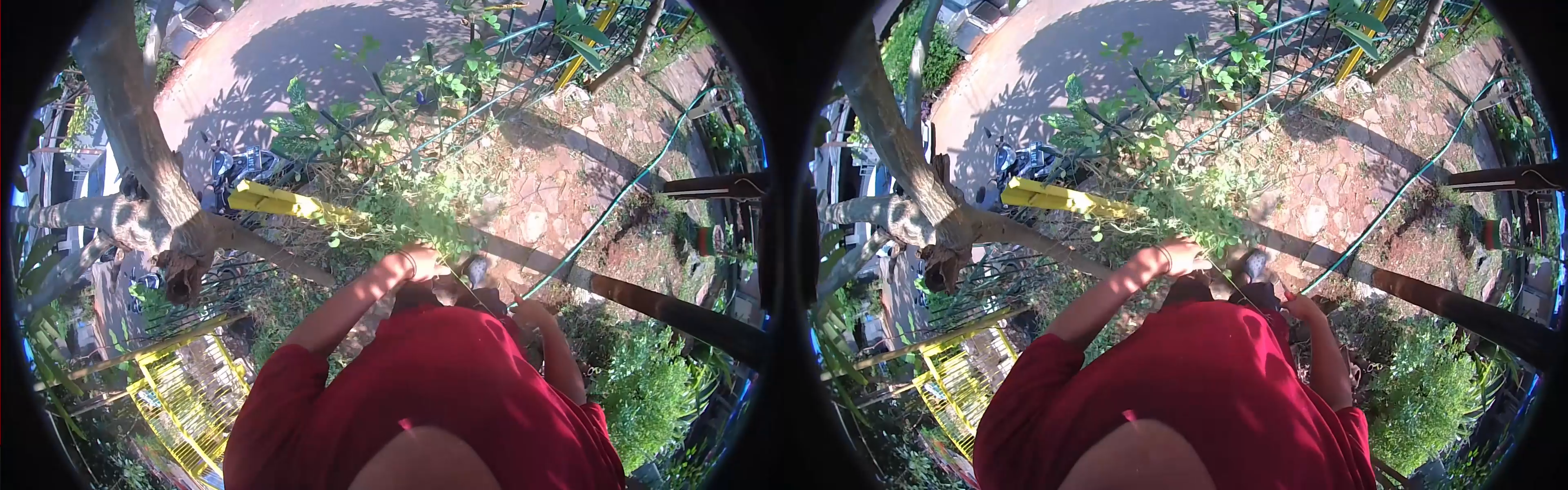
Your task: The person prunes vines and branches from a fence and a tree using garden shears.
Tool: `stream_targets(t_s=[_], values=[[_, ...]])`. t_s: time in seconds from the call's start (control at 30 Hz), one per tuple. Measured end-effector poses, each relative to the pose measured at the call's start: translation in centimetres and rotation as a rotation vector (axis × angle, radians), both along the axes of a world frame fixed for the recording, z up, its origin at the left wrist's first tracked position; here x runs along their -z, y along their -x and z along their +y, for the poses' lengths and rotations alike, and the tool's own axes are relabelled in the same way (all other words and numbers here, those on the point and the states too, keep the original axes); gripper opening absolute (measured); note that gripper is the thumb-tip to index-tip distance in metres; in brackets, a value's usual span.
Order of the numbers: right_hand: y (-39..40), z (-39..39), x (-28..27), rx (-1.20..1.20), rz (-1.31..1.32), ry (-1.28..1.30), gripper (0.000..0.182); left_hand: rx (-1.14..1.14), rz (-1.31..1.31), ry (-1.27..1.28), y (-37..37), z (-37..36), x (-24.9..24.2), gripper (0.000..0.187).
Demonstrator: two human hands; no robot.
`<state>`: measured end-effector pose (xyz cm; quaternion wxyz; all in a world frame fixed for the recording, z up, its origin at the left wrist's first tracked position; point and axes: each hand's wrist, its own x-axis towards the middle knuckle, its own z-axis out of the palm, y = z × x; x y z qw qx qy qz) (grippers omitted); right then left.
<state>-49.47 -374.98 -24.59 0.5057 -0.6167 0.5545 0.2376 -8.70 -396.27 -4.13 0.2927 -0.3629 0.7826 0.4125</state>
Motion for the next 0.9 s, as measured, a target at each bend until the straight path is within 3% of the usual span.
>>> stream_targets(t_s=[0.07,0.1,0.13,0.17,0.23,0.27,0.3,0.4,0.43,0.47,0.5,0.53,0.57,0.6,0.67,0.73,0.8,0.83,0.87,0.9], values=[[0.6,2.3,1.0,-0.079,0.081,0.060,0.041,-0.284,-0.023,-0.123,-1.6,-4.6,-5.2,0.075],[0.5,2.7,-0.2,0.032,0.098,0.002,0.043,-0.360,0.185,-0.125,-4.1,-6.5,-3.6,0.081],[0.5,3.0,-1.3,0.143,0.114,-0.055,0.045,-0.510,0.229,-0.069,-5.4,-8.1,-5.7,0.078],[0.4,3.1,-2.2,0.157,0.125,-0.052,0.045,-0.686,0.290,-0.190,-7.2,-10.0,-4.8,0.075],[3.0,7.0,3.3,0.265,0.007,-0.020,0.049,-1.092,0.547,-0.387,-10.3,-12.3,-3.5,0.073],[3.3,7.5,4.2,0.316,-0.054,0.002,0.051,-1.088,0.543,-0.386,-11.7,-12.8,-2.4,0.073],[3.5,7.8,5.0,0.364,-0.116,0.022,0.054,-1.223,0.576,-0.412,-13.2,-13.2,-1.0,0.072],[1.0,6.4,-0.5,0.459,0.034,0.004,0.051,-1.489,0.722,-0.553,-14.2,-15.0,0.2,0.068],[-0.2,5.4,-3.4,0.527,-0.008,0.017,0.040,-1.617,0.841,-0.668,-14.1,-15.9,0.4,0.066],[-0.9,4.6,-5.2,0.595,-0.048,0.030,0.034,-1.612,0.838,-0.670,-13.8,-17.2,1.1,0.066],[-0.6,5.4,-3.4,0.600,-0.050,0.031,0.034,-1.661,0.864,-0.613,-13.5,-18.8,1.9,0.065],[0.2,7.3,-0.1,0.429,-0.002,0.106,0.036,-1.709,0.889,-0.557,-13.2,-19.8,2.5,0.065],[1.1,9.3,3.3,0.262,0.054,0.190,0.038,-1.706,0.743,-0.311,-10.7,-20.3,0.7,0.069],[0.2,7.6,-0.1,0.408,0.040,0.072,0.039,-1.705,0.734,-0.315,-9.6,-21.0,0.3,0.069],[-2.4,3.4,-8.6,0.715,0.047,-0.135,0.041,-1.792,1.044,-0.580,-8.4,-22.5,0.1,0.074],[-2.3,4.5,-7.7,0.757,0.020,-0.108,0.045,-1.783,1.122,-0.668,-8.0,-23.3,1.0,0.073],[-2.6,4.4,-8.1,0.897,0.029,-0.067,0.037,-1.921,1.126,-0.909,-7.1,-23.6,1.2,0.069],[-2.7,4.3,-8.1,0.898,0.028,-0.066,0.037,-1.970,1.052,-0.724,-6.4,-23.0,1.6,0.056],[-2.7,4.7,-7.5,0.925,0.029,-0.057,0.037,-1.972,1.050,-0.722,-6.7,-23.2,2.7,0.056],[-2.8,5.1,-7.0,0.954,0.030,-0.052,0.037,-1.915,0.848,-0.546,-7.4,-23.4,5.4,0.050]])
